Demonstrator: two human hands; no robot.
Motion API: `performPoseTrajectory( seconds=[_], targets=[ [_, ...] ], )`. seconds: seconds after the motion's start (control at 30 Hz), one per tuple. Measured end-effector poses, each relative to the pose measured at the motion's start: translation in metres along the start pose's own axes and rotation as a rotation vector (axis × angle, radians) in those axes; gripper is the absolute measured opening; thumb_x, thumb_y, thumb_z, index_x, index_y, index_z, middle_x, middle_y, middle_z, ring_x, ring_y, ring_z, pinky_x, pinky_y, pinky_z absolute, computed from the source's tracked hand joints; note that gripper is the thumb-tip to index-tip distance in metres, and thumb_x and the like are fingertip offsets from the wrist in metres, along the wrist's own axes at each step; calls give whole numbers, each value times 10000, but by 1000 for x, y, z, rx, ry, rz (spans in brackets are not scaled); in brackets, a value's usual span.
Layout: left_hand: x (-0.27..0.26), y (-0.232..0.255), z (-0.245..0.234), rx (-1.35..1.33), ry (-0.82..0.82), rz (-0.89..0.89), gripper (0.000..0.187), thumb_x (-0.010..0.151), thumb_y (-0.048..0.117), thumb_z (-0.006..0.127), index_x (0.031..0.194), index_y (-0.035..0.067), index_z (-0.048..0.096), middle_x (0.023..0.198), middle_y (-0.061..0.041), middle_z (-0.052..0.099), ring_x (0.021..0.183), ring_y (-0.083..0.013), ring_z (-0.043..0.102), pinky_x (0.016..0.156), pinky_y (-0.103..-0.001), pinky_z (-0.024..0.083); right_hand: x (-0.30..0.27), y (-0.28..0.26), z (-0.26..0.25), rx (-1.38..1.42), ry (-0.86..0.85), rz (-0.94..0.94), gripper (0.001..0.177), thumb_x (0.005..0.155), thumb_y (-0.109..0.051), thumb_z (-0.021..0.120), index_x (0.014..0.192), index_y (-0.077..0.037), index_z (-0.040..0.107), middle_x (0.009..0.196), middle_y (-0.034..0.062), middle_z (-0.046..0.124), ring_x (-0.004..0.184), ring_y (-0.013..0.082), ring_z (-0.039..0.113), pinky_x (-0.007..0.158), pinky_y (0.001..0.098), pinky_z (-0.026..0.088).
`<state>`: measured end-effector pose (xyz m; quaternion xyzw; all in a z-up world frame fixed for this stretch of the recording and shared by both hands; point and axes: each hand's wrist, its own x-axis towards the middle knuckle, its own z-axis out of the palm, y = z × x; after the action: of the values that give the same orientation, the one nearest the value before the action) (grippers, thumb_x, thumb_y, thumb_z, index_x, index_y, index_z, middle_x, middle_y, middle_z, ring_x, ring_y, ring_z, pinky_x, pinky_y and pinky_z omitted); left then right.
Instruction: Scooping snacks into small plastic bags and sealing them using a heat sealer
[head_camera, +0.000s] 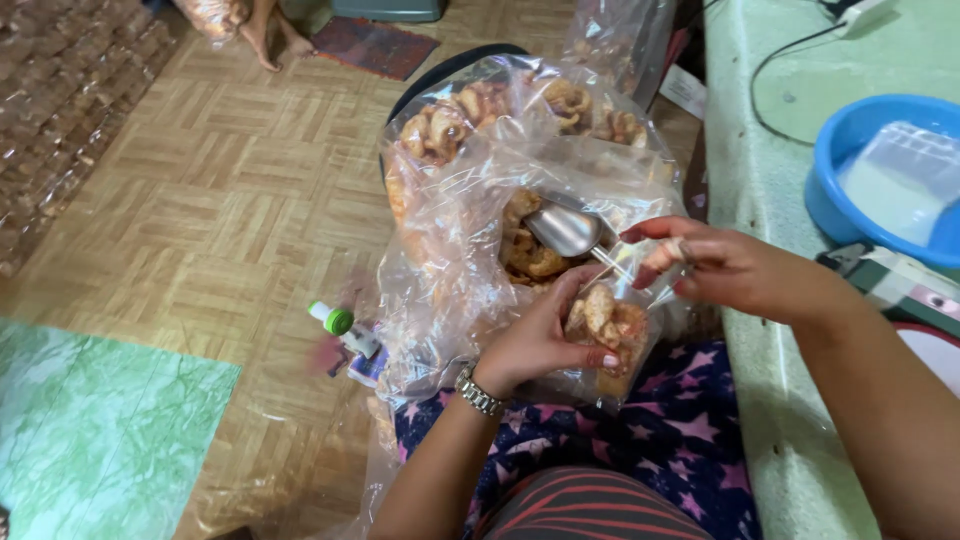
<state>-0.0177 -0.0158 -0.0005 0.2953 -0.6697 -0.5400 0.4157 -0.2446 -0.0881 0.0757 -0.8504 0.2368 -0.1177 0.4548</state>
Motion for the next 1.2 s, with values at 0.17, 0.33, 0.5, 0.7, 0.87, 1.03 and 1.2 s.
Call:
performPoseTrajectory(
  seconds=[0.17, 0.33, 0.5, 0.7, 0.87, 1.03, 1.2],
  targets=[
    [22, -14, 32, -166, -77, 30, 736, 658, 207, 714, 1274, 61, 338, 1204, -61, 441, 1107, -140, 441, 968, -265, 364, -49, -19, 5, -190, 240, -18, 97, 743, -104, 611, 834, -138, 621, 1362, 131, 387, 1313, 230, 310, 970, 363, 306],
    [50, -23, 66, -336, -158, 43, 741, 670, 176, 714, 1294, 45, 336, 1149, -23, 479, 1052, -107, 467, 939, -259, 389, -91, -27, 11, -212, 487, 45, 74, 769, -106, 566, 829, -113, 609, 1343, 114, 424, 1316, 227, 327, 954, 367, 338],
    [75, -23, 88, -403, -186, 132, 669, 719, 122, 687, 1290, 92, 340, 1206, -24, 395, 1099, -107, 442, 956, -242, 392, -117, -22, 34, 146, 1072, 106, 520, 819, -332, 416, 1228, -19, 342, 1266, 133, 421, 1195, 239, 425, 961, 378, 385],
    [110, -11, 166, -382, -102, 306, 819, 635, 297, 704, 1303, 49, 301, 1341, -107, 339, 1252, -185, 340, 1082, -301, 272, -124, 17, 87, 173, 1358, 135, 808, 791, -597, 284, 1335, -5, 199, 1333, 181, 337, 1184, 242, 399, 958, 339, 360],
    [143, 30, 196, -217, -224, 495, 830, 619, 393, 681, 1302, 81, 328, 1288, -94, 411, 1205, -213, 431, 1059, -334, 361, -160, -2, 63, 0, 1646, -75, 781, 785, -625, 424, 1264, -24, 285, 1259, 150, 378, 1136, 233, 428, 979, 357, 392],
    [176, -28, 239, -342, -254, 549, 731, 544, 222, 792, 1178, 23, 485, 1104, -168, 513, 1066, -323, 520, 932, -407, 425, -197, 33, 66, -301, 1622, 172, 496, 941, -286, 278, 1308, 48, 281, 1297, 265, 325, 1225, 374, 311, 1046, 487, 231],
    [190, -43, 241, -473, -246, 355, 676, 588, 138, 794, 1202, 57, 524, 1127, -95, 499, 1064, -281, 529, 884, -362, 449, -225, 58, 60, -106, 1666, 194, 327, 930, -42, 308, 1238, 47, 373, 1191, 216, 455, 1114, 323, 448, 967, 456, 340]
  ],
)
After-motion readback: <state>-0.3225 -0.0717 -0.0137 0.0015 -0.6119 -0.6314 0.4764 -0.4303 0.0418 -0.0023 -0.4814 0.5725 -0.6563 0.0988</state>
